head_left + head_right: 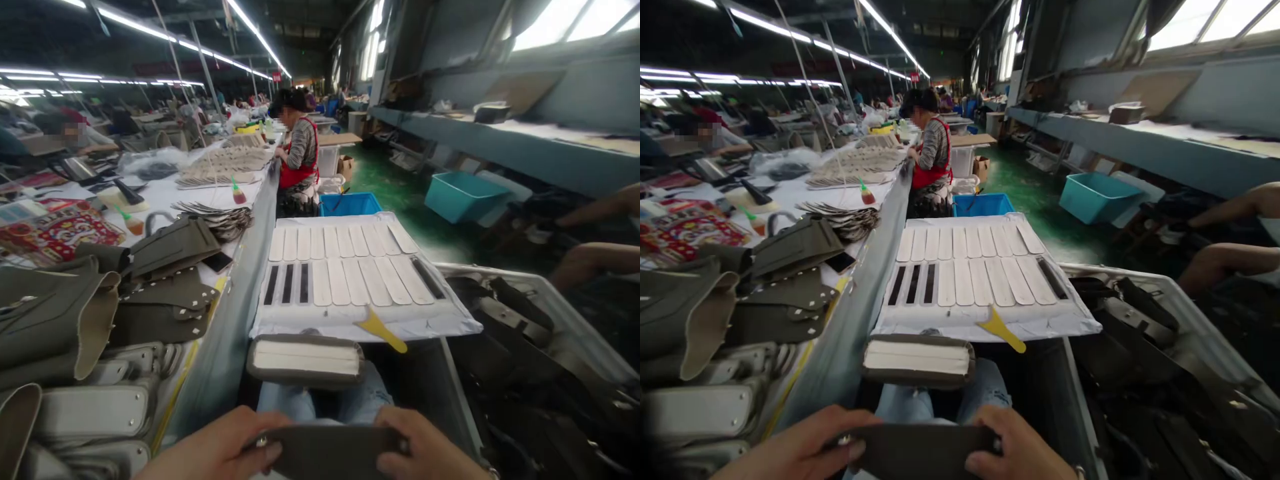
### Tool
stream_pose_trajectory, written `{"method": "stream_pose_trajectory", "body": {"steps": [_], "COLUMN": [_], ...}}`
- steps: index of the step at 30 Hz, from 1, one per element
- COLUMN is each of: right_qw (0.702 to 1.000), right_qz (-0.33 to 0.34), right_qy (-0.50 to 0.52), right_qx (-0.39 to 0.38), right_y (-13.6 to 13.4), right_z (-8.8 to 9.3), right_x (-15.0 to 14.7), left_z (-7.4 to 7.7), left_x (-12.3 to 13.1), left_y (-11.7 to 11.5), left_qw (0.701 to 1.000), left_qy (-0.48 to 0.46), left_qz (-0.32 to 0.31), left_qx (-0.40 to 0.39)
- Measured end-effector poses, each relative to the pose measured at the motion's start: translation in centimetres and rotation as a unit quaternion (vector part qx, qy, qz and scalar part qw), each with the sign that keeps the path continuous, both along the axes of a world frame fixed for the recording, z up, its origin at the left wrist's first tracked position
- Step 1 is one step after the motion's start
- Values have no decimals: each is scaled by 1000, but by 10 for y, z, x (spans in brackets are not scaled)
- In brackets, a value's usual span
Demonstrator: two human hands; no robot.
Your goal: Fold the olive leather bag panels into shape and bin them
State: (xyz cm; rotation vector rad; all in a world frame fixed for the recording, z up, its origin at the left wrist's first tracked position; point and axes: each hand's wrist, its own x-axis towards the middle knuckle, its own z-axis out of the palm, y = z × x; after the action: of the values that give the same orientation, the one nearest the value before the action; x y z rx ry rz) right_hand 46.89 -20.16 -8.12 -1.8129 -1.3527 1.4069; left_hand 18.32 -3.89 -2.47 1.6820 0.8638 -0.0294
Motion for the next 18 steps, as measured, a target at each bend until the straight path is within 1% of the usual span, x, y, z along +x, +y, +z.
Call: {"method": "stream_pose_trajectory", "body": {"steps": [1,2,4,6,9,12,16,18], "right_qw": [998,992,976,966,965,966,967,971], "right_qz": [-34,-62,-89,-109,-162,-200,-199,-196], "right_qy": [54,109,198,229,191,134,134,118], "right_qx": [-22,-27,-23,-40,-81,-97,-83,-69], "right_y": [-2,-2,4,17,41,61,71,72], "right_z": [-6,-10,-18,-24,-35,-44,-49,-49], "right_x": [4,9,18,25,32,33,33,32], "left_z": [-7,-13,-27,-40,-54,-62,-69,-73], "left_x": [5,10,18,25,35,43,41,36], "left_y": [4,8,16,24,35,45,59,64], "left_qw": [1000,1000,999,994,985,977,969,964], "left_qy": [5,6,-5,-23,-41,-22,46,58], "left_qz": [-17,-21,8,53,123,175,225,242], "left_qx": [-8,-19,-53,-90,-115,-119,-91,-95]}}
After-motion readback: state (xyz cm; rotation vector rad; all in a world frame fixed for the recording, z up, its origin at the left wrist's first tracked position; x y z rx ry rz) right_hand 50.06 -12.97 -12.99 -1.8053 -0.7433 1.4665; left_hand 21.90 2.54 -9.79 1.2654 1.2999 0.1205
